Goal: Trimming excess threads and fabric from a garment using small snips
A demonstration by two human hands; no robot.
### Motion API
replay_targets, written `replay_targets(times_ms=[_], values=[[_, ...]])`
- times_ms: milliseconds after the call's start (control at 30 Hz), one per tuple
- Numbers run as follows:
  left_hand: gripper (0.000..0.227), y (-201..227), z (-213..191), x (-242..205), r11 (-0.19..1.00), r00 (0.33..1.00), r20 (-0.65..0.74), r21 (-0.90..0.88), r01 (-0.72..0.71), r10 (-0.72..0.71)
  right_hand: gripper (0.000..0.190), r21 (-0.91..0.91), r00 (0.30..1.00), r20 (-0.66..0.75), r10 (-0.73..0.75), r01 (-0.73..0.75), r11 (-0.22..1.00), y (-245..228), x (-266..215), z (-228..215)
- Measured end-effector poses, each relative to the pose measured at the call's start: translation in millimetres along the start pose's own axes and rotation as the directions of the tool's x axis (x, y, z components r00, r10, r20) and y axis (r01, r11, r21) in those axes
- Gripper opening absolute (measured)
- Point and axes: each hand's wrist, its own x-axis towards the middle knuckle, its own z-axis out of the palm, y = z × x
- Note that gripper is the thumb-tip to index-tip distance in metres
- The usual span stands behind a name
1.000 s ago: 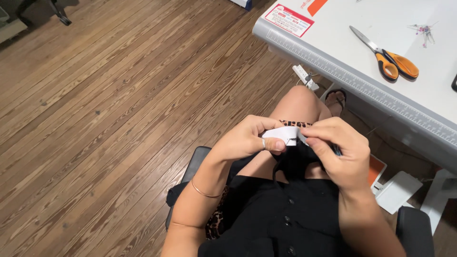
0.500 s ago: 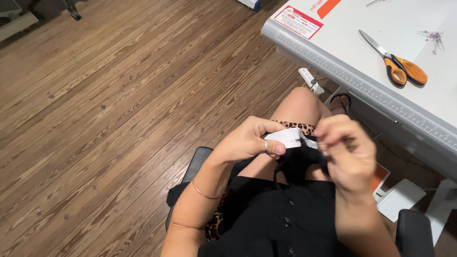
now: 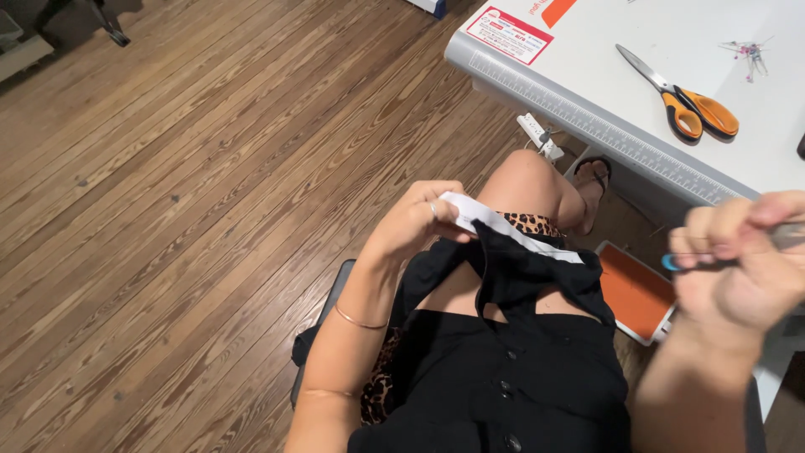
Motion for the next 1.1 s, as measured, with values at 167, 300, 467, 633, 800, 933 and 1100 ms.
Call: replay_targets(times_ms=[167,300,467,633,800,933,1100], values=[[0.006,-5,-4,7,1.000,1.000,-0.022,-0.010,-0.018,0.018,0.006,0.156,0.998,0.030,0.049,-0.053,0.986,48,-11,-135],[0.008,-12,-9,14,0.999,0.999,-0.042,0.046,-0.001,0.003,0.020,-0.131,0.990,0.109,0.087,-0.073,0.989,12,-26,-73],[0.008,-14,-2,13,0.982,0.999,0.026,0.189,-0.025,0.020,0.008,-0.671,0.968,0.102,0.227,-0.102,0.735,30,-47,-54],[0.013,-28,-5,18,0.984,0.990,0.133,0.163,-0.077,0.055,0.036,-0.755,0.865,0.481,0.142,0.326,0.569,34,-23,48],[0.018,-45,-13,30,0.943,0.975,0.154,0.267,-0.197,0.160,0.037,-0.746,0.906,0.411,-0.104,0.399,0.534,93,-24,93],[0.049,-2,19,5,0.780,0.986,0.069,0.605,-0.160,0.149,0.045,-0.795,0.937,0.329,-0.114,0.340,0.502,114,-29,88],[0.021,-17,2,17,0.798,0.985,0.022,0.582,-0.154,0.174,0.049,-0.825,0.931,0.192,0.310,-0.018,0.564,99,-28,78]])
